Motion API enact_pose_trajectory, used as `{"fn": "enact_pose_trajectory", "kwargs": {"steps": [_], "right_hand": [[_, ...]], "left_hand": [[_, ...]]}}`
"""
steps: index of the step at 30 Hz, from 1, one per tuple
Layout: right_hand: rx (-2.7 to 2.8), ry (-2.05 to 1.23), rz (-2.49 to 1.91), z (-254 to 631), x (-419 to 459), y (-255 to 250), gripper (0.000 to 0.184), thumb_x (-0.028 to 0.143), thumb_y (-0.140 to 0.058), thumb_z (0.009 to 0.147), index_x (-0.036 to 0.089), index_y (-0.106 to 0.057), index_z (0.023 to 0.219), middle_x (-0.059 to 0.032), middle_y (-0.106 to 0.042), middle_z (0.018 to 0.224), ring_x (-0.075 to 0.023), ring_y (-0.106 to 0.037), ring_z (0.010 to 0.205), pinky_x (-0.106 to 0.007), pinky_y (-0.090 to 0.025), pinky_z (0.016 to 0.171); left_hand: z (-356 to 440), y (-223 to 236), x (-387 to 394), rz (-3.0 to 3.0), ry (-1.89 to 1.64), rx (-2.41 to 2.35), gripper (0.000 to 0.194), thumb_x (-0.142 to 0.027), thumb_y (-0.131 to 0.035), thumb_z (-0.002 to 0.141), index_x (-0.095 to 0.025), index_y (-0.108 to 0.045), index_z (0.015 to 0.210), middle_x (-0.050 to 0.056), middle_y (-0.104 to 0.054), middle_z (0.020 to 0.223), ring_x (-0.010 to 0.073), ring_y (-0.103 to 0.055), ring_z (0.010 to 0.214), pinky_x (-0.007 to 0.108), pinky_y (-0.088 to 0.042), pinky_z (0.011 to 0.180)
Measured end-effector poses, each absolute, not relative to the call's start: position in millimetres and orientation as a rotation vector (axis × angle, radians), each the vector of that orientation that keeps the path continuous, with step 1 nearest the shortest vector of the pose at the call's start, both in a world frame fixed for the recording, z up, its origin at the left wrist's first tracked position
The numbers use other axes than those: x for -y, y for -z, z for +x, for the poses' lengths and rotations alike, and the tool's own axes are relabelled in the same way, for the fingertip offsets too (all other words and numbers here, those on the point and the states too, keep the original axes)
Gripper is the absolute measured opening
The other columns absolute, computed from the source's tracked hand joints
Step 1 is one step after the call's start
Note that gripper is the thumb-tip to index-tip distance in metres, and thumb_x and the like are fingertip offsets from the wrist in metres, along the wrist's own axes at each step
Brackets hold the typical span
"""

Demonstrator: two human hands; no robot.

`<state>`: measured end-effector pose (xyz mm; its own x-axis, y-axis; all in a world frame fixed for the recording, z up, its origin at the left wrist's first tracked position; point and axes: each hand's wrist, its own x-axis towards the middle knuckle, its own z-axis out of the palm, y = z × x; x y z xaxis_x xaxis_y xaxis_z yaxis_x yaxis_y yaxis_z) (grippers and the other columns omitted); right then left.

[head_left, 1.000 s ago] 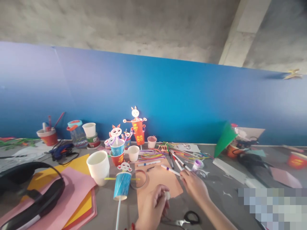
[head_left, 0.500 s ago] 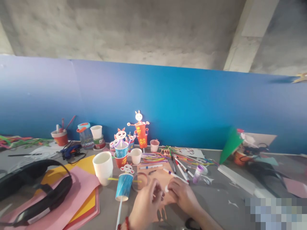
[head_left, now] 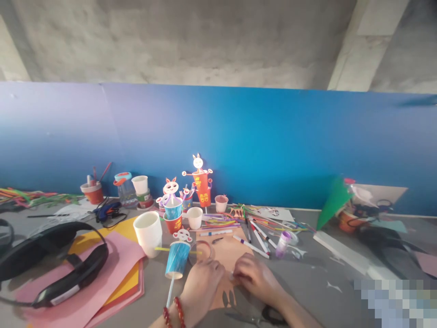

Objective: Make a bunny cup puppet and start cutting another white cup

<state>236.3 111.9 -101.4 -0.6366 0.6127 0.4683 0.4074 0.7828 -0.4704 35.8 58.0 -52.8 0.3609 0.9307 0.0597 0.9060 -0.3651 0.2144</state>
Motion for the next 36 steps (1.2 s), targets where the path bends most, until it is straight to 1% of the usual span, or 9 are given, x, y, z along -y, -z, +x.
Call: {"fn": "enact_pose_trajectory", "kwargs": {"steps": [4,7,11,15,19,21,27,32,36], "right_hand": [[2.353,-0.478,-0.756,239,-109,96,0.019,0.009,-0.055,0.088,0.021,-0.069,0.084,-0.0043,-0.072,0.087,-0.0199,-0.065,0.087,-0.028,-0.050,0.077],[2.345,-0.517,-0.775,242,-107,92,0.017,0.010,-0.057,0.086,0.021,-0.068,0.093,-0.0038,-0.071,0.092,-0.0192,-0.065,0.090,-0.027,-0.050,0.079],[2.338,-0.539,-0.803,239,-107,92,0.017,0.013,-0.065,0.082,0.021,-0.068,0.097,-0.0038,-0.070,0.096,-0.0201,-0.065,0.093,-0.027,-0.049,0.080],[2.349,-0.520,-0.821,233,-109,95,0.016,0.013,-0.065,0.078,0.022,-0.071,0.090,-0.0038,-0.069,0.093,-0.0216,-0.064,0.089,-0.029,-0.048,0.077],[2.339,-0.529,-0.836,231,-110,99,0.015,0.012,-0.061,0.081,0.021,-0.070,0.089,-0.0043,-0.068,0.092,-0.0215,-0.063,0.088,-0.029,-0.047,0.076],[2.332,-0.551,-0.838,232,-111,100,0.011,0.014,-0.062,0.082,0.021,-0.068,0.089,-0.0045,-0.069,0.091,-0.0218,-0.063,0.088,-0.029,-0.047,0.077],[2.304,-0.632,-0.842,233,-112,100,0.017,0.008,-0.061,0.076,0.021,-0.066,0.086,-0.0038,-0.069,0.088,-0.0219,-0.062,0.087,-0.029,-0.044,0.078],[2.256,-0.713,-0.873,232,-109,100,0.021,0.003,-0.057,0.074,0.020,-0.066,0.081,-0.0017,-0.069,0.083,-0.0190,-0.062,0.083,-0.027,-0.043,0.078],[2.218,-0.810,-0.912,234,-104,98,0.018,0.004,-0.057,0.077,0.019,-0.065,0.081,-0.0002,-0.067,0.080,-0.0161,-0.062,0.074,-0.022,-0.044,0.067]], "left_hand": [[25,57,-55,2.520,-0.274,-1.570,0.029,0.002,-0.047,0.073,-0.018,-0.062,0.087,0.008,-0.069,0.101,0.0245,-0.061,0.099,0.034,-0.047,0.086],[18,58,-55,2.513,-0.295,-1.553,0.036,-0.002,-0.050,0.067,-0.018,-0.060,0.098,0.009,-0.066,0.108,0.0253,-0.059,0.101,0.036,-0.047,0.088],[16,58,-57,2.498,-0.300,-1.557,0.029,-0.009,-0.053,0.072,-0.017,-0.060,0.098,0.011,-0.064,0.111,0.0280,-0.059,0.102,0.038,-0.048,0.086],[26,54,-53,2.479,-0.360,-1.566,0.035,-0.009,-0.052,0.077,-0.019,-0.060,0.110,0.009,-0.065,0.115,0.0283,-0.056,0.109,0.039,-0.046,0.090],[38,51,-46,2.469,-0.263,-1.595,0.028,-0.008,-0.051,0.081,-0.020,-0.065,0.101,0.009,-0.067,0.109,0.0300,-0.058,0.108,0.042,-0.046,0.090],[42,50,-45,2.458,-0.250,-1.618,0.026,-0.009,-0.053,0.082,-0.020,-0.066,0.101,0.009,-0.067,0.109,0.0302,-0.058,0.107,0.043,-0.046,0.091],[45,53,-46,2.376,-0.373,-1.651,0.020,-0.010,-0.054,0.085,-0.020,-0.065,0.098,0.005,-0.068,0.105,0.0262,-0.060,0.102,0.038,-0.047,0.087],[51,58,-47,2.362,-0.464,-1.665,0.017,-0.009,-0.053,0.088,-0.019,-0.065,0.093,0.005,-0.069,0.099,0.0248,-0.061,0.097,0.037,-0.047,0.085],[53,67,-48,2.339,-0.574,-1.637,0.017,-0.008,-0.050,0.091,-0.018,-0.063,0.086,0.006,-0.070,0.091,0.0240,-0.064,0.088,0.035,-0.048,0.078]]}}
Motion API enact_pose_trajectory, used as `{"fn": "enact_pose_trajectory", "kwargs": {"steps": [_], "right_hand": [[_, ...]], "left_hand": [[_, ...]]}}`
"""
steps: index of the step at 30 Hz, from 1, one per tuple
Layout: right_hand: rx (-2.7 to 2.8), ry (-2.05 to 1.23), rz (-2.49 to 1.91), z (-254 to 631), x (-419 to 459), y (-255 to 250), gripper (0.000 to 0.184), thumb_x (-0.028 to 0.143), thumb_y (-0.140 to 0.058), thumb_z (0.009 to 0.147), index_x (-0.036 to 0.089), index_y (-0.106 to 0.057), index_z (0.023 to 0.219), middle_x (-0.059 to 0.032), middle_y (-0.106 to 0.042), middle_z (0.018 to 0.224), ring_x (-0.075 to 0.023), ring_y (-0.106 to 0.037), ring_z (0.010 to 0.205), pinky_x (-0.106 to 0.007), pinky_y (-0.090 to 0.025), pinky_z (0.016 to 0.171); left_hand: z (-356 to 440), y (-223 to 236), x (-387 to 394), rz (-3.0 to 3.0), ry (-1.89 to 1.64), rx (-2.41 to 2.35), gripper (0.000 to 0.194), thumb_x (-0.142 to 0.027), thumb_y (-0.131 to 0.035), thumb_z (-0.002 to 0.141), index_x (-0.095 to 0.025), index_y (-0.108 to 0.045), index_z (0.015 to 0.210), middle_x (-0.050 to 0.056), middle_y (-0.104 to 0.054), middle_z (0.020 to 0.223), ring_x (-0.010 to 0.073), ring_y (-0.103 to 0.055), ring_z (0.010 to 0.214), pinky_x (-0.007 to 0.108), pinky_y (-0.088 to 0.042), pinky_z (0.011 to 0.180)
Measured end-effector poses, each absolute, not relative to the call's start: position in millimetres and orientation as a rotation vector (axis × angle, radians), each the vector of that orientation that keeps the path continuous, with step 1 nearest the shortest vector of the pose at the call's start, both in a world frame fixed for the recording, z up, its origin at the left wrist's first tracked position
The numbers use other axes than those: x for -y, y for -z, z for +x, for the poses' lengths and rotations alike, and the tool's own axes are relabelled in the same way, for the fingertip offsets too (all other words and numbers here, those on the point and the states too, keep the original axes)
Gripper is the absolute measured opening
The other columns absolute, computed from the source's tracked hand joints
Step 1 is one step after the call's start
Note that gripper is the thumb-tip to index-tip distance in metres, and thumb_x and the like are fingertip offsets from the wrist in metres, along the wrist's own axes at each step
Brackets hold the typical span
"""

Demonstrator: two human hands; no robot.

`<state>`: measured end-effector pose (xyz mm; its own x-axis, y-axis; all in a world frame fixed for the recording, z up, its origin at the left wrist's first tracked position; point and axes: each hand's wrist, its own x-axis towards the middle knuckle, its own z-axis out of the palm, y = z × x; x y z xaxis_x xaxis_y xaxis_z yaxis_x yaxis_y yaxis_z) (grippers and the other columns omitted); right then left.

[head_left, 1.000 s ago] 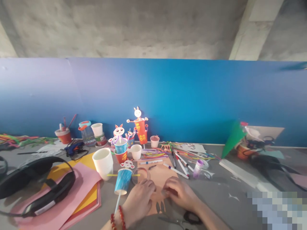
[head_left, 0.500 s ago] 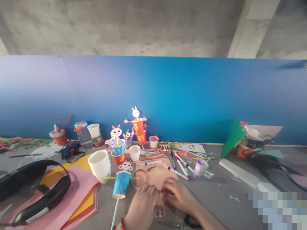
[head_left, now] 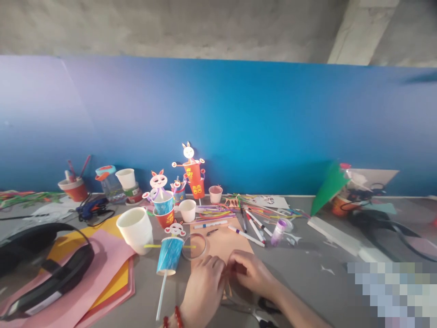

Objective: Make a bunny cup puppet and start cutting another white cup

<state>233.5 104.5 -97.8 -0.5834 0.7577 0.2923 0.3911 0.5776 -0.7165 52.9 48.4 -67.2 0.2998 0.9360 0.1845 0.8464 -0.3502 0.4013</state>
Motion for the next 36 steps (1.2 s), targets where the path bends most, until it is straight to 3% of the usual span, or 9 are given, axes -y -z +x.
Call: {"fn": "enact_pose_trajectory", "kwargs": {"steps": [4,12,16,23,26,30,36], "right_hand": [[2.214,-0.888,-0.912,236,-102,93,0.010,0.013,-0.063,0.082,0.019,-0.067,0.089,-0.0002,-0.069,0.082,-0.0161,-0.064,0.074,-0.021,-0.046,0.066],[2.204,-0.842,-0.906,241,-101,90,0.017,0.013,-0.063,0.084,0.021,-0.066,0.099,-0.0011,-0.071,0.089,-0.0161,-0.066,0.076,-0.022,-0.049,0.069],[2.160,-0.687,-0.928,245,-108,97,0.015,0.007,-0.055,0.085,0.020,-0.063,0.083,-0.0042,-0.068,0.086,-0.0200,-0.063,0.083,-0.029,-0.047,0.076],[2.253,-0.644,-0.827,247,-113,99,0.016,0.008,-0.059,0.085,0.022,-0.066,0.081,-0.0048,-0.071,0.091,-0.0212,-0.064,0.090,-0.031,-0.048,0.081],[2.269,-0.698,-0.812,251,-113,95,0.015,0.009,-0.062,0.085,0.023,-0.067,0.088,-0.0038,-0.071,0.095,-0.0190,-0.067,0.091,-0.027,-0.052,0.079],[2.230,-0.736,-0.845,255,-113,94,0.027,0.011,-0.063,0.085,0.021,-0.061,0.110,-0.0064,-0.069,0.108,-0.0182,-0.068,0.098,-0.027,-0.055,0.085],[2.247,-0.701,-0.900,250,-111,98,0.024,0.013,-0.064,0.085,0.021,-0.065,0.108,-0.0086,-0.072,0.104,-0.0236,-0.067,0.100,-0.033,-0.056,0.086]], "left_hand": [[48,77,-52,2.283,-0.689,-1.633,0.019,-0.008,-0.047,0.092,-0.018,-0.060,0.083,0.006,-0.069,0.085,0.0231,-0.065,0.081,0.034,-0.049,0.072],[39,83,-57,2.264,-0.719,-1.652,0.018,-0.007,-0.048,0.092,-0.019,-0.057,0.083,0.002,-0.066,0.081,0.0182,-0.064,0.071,0.028,-0.048,0.066],[39,74,-57,2.457,-0.495,-1.771,0.022,-0.001,-0.047,0.090,-0.017,-0.061,0.085,0.006,-0.067,0.090,0.0223,-0.064,0.080,0.033,-0.048,0.072],[37,67,-54,2.530,-0.346,-1.700,0.028,0.000,-0.046,0.091,-0.019,-0.067,0.087,0.005,-0.068,0.094,0.0226,-0.062,0.088,0.034,-0.047,0.075],[37,65,-51,2.477,-0.374,-1.691,0.026,-0.002,-0.048,0.091,-0.019,-0.067,0.087,0.004,-0.067,0.094,0.0214,-0.061,0.090,0.032,-0.047,0.076],[37,61,-48,2.459,-0.361,-1.679,0.018,-0.006,-0.053,0.088,-0.020,-0.065,0.085,0.005,-0.064,0.096,0.0234,-0.059,0.093,0.035,-0.046,0.080],[40,63,-47,2.383,-0.395,-1.719,0.020,-0.005,-0.051,0.087,-0.019,-0.063,0.091,0.005,-0.063,0.101,0.0239,-0.058,0.096,0.037,-0.046,0.085]]}}
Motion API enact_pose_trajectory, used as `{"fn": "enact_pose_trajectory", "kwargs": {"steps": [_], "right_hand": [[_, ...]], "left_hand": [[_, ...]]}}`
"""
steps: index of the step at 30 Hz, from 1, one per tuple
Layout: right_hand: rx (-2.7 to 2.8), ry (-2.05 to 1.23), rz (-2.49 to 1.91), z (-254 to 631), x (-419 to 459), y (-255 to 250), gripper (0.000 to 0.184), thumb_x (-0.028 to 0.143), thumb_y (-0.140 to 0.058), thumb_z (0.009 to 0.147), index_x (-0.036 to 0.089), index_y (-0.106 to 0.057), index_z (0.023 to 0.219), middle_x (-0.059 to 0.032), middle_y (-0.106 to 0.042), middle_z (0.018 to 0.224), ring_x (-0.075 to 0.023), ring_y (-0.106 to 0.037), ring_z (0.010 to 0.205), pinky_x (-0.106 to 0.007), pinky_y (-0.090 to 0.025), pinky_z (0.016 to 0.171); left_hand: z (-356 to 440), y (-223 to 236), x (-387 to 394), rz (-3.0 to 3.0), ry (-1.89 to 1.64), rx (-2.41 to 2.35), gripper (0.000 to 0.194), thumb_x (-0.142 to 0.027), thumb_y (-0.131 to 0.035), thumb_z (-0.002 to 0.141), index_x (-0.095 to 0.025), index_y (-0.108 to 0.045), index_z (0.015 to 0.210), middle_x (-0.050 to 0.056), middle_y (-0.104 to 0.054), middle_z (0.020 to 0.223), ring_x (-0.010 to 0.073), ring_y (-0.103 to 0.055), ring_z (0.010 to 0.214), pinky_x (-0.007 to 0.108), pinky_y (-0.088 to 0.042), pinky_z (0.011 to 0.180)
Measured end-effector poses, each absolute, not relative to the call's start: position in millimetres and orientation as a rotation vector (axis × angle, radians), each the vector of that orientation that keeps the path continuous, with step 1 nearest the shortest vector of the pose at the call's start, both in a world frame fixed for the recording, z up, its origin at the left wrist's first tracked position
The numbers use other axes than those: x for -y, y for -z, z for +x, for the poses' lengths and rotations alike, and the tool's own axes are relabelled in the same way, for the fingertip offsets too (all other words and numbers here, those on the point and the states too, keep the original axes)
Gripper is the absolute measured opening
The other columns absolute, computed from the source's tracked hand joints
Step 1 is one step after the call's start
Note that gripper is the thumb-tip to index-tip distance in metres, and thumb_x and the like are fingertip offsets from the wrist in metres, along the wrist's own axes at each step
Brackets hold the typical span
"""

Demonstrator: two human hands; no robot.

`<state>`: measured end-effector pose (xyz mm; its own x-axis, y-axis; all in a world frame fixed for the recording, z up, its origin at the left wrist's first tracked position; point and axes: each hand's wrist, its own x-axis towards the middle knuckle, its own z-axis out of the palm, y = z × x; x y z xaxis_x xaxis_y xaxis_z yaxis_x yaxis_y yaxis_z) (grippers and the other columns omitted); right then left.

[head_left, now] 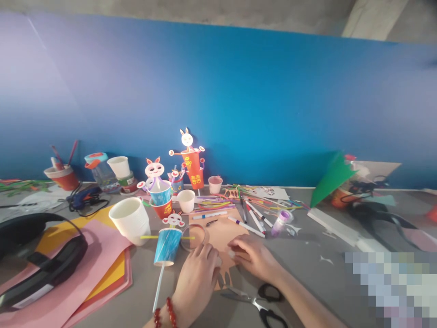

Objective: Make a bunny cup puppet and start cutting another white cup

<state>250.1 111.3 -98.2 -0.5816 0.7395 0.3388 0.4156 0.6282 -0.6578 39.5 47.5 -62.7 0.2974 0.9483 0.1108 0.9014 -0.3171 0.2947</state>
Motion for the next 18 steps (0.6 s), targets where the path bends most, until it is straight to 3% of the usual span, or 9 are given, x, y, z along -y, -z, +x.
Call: {"fn": "enact_pose_trajectory", "kwargs": {"steps": [6,12,18], "right_hand": [[2.282,-0.697,-0.906,248,-107,94,0.024,0.014,-0.055,0.092,0.022,-0.068,0.111,-0.0085,-0.073,0.105,-0.0217,-0.068,0.100,-0.031,-0.057,0.086],[2.250,-0.550,-1.055,251,-111,101,0.026,0.015,-0.056,0.091,0.022,-0.065,0.114,-0.0077,-0.072,0.109,-0.0183,-0.070,0.097,-0.025,-0.058,0.082],[2.115,-0.200,-1.505,265,-131,101,0.034,0.009,-0.047,0.092,0.018,-0.062,0.121,-0.0155,-0.070,0.115,-0.0272,-0.068,0.102,-0.038,-0.053,0.089]], "left_hand": [[40,63,-49,2.405,-0.394,-1.711,0.025,-0.003,-0.046,0.090,-0.019,-0.064,0.085,0.007,-0.063,0.102,0.0241,-0.058,0.097,0.037,-0.046,0.084],[41,63,-47,2.391,-0.443,-1.710,0.018,-0.006,-0.051,0.087,-0.019,-0.063,0.091,0.006,-0.063,0.100,0.0259,-0.058,0.096,0.039,-0.046,0.084],[39,67,-47,2.390,-0.548,-1.661,0.021,-0.006,-0.046,0.090,-0.019,-0.061,0.097,0.006,-0.064,0.102,0.0250,-0.058,0.096,0.039,-0.047,0.085]]}}
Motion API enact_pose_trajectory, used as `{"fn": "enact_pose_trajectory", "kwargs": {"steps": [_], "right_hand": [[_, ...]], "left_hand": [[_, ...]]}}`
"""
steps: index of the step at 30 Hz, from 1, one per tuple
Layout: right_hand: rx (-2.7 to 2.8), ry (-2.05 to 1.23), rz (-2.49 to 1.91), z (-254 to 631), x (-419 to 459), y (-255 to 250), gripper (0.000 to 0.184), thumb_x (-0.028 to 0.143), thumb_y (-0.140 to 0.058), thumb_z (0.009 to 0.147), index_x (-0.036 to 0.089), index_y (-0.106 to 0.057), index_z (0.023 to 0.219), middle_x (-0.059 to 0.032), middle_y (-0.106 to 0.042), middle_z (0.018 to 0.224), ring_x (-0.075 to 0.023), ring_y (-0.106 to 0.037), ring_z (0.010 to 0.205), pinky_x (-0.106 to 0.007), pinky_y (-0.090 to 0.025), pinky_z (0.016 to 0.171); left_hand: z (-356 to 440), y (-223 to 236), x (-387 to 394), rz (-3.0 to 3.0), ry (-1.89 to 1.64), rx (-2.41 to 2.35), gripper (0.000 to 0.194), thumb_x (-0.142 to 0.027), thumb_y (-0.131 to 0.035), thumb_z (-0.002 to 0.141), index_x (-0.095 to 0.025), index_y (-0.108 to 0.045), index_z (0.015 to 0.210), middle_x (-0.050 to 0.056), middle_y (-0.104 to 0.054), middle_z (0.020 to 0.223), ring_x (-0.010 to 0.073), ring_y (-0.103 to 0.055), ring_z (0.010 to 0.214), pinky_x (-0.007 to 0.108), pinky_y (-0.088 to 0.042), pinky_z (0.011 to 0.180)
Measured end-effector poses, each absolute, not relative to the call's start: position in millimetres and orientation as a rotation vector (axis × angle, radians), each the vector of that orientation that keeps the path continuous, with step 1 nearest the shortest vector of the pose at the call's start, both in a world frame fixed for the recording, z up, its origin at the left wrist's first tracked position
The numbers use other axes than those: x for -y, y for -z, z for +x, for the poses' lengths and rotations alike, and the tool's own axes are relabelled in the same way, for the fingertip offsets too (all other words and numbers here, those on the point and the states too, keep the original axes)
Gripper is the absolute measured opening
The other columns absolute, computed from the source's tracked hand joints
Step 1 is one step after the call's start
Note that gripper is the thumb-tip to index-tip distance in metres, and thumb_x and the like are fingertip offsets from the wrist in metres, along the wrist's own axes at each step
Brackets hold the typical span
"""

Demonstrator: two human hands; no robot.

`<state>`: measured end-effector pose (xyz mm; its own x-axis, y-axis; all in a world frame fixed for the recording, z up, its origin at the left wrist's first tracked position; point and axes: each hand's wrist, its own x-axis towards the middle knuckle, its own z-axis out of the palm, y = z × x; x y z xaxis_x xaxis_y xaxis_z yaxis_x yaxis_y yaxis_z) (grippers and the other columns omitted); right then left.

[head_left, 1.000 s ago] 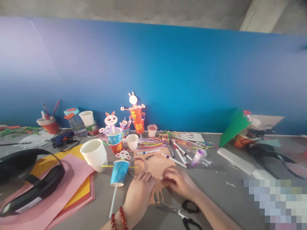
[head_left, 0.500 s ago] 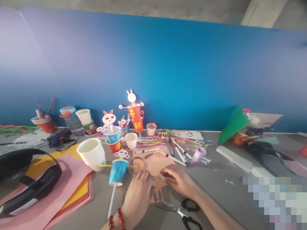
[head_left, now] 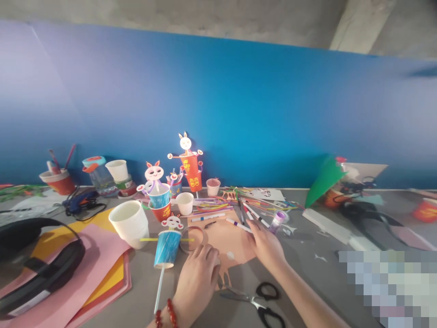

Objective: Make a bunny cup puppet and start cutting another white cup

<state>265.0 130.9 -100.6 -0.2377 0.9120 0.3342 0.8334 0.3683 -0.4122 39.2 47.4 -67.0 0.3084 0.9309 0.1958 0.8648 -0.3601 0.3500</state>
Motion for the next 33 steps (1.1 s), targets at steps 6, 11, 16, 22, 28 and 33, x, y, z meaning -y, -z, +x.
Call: {"fn": "enact_pose_trajectory", "kwargs": {"steps": [6,11,16,22,28,33], "right_hand": [[2.210,-0.045,-1.572,265,-133,87,0.026,0.003,-0.052,0.088,0.018,-0.071,0.096,-0.0127,-0.073,0.097,-0.0283,-0.064,0.101,-0.038,-0.048,0.091],[2.275,-0.018,-1.450,259,-124,76,0.023,0.009,-0.052,0.093,0.021,-0.067,0.105,-0.0074,-0.071,0.105,-0.0232,-0.064,0.101,-0.032,-0.048,0.090],[2.223,0.023,-1.576,255,-128,81,0.024,0.006,-0.049,0.091,0.018,-0.066,0.104,-0.0102,-0.071,0.104,-0.0240,-0.068,0.098,-0.030,-0.050,0.083],[2.267,0.047,-1.722,255,-134,76,0.017,0.010,-0.053,0.094,0.019,-0.067,0.091,-0.0083,-0.074,0.094,-0.0229,-0.071,0.091,-0.027,-0.049,0.076],[2.281,0.068,-1.903,243,-149,65,0.013,0.024,-0.060,0.097,0.016,-0.068,0.104,-0.0105,-0.074,0.098,-0.0240,-0.072,0.089,-0.032,-0.055,0.075],[2.174,0.070,-2.118,232,-175,62,0.028,0.031,-0.062,0.098,0.018,-0.061,0.123,-0.0087,-0.064,0.123,-0.0225,-0.067,0.101,-0.042,-0.058,0.085]], "left_hand": [[42,66,-45,2.442,-0.627,-1.574,0.020,-0.005,-0.048,0.089,-0.019,-0.061,0.096,0.006,-0.063,0.103,0.0258,-0.058,0.098,0.041,-0.048,0.086],[39,68,-44,2.486,-0.790,-1.558,0.026,-0.006,-0.047,0.090,-0.019,-0.059,0.109,0.010,-0.060,0.122,0.0283,-0.055,0.108,0.046,-0.046,0.094],[37,72,-45,2.490,-0.865,-1.529,0.025,-0.005,-0.051,0.087,-0.022,-0.062,0.103,0.009,-0.060,0.125,0.0282,-0.056,0.110,0.045,-0.048,0.094],[39,72,-43,2.473,-0.817,-1.494,0.026,-0.003,-0.053,0.083,-0.022,-0.063,0.098,0.008,-0.061,0.122,0.0287,-0.057,0.108,0.044,-0.050,0.089],[40,74,-44,2.453,-0.831,-1.466,0.021,-0.004,-0.057,0.082,-0.021,-0.064,0.091,0.006,-0.064,0.112,0.0270,-0.059,0.103,0.042,-0.051,0.086],[38,81,-47,2.477,-0.850,-1.458,0.021,-0.003,-0.056,0.080,-0.020,-0.065,0.088,0.008,-0.065,0.108,0.0269,-0.060,0.100,0.041,-0.052,0.083]]}}
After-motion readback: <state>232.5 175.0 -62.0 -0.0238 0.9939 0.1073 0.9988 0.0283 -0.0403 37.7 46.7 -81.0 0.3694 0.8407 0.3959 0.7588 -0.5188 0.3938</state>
